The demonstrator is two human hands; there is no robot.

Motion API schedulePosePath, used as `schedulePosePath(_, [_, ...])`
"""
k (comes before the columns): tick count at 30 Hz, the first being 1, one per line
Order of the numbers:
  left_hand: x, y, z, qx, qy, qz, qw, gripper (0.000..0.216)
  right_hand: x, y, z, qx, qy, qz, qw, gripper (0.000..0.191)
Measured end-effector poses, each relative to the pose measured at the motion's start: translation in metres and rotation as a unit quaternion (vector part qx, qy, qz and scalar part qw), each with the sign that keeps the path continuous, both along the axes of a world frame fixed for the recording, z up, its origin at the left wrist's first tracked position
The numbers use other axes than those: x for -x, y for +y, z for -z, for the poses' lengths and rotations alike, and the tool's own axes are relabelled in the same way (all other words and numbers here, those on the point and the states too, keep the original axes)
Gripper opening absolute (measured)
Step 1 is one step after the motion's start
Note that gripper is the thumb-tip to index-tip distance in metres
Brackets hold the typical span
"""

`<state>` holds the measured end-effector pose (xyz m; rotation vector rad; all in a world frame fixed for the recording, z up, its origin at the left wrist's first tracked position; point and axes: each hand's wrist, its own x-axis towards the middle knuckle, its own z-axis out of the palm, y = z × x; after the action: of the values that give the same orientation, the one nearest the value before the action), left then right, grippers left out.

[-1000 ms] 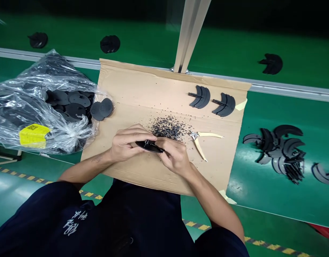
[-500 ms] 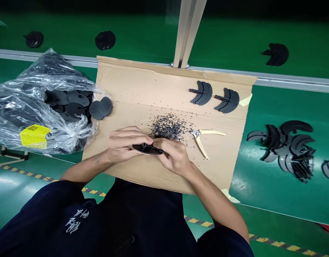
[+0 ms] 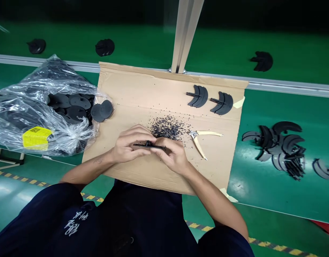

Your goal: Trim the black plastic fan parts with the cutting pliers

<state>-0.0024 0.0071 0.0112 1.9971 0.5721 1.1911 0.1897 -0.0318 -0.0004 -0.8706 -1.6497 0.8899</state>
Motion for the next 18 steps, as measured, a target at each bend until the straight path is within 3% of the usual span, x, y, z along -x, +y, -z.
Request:
schedulePosePath(5, [-0.001,0.001,0.004,0.027,-0.001,-0.039,0.999,0.025,-0.015,0.004,-0.016,0.025,-0.073,0.018,0.997,0.02])
schedulePosePath(10, [0.002,0.002,0.009,0.044,-0.008,-0.059,0.997,0.024,-0.046,-0.002,-0.031,-0.013,-0.169,0.062,0.984,0.022])
schedulePosePath(12, [0.002,0.002,0.011,0.053,-0.018,-0.056,0.997,0.021,-0.068,-0.005,-0.029,-0.025,-0.257,0.099,0.961,0.026])
schedulePosePath(15, [0.003,0.003,0.012,0.043,-0.022,-0.053,0.997,0.019,-0.103,-0.011,-0.016,-0.015,-0.414,0.147,0.898,0.052])
schedulePosePath(18, [0.004,0.005,0.012,0.015,-0.016,-0.057,0.998,0.019,-0.124,-0.017,-0.003,0.01,-0.481,0.149,0.864,0.061])
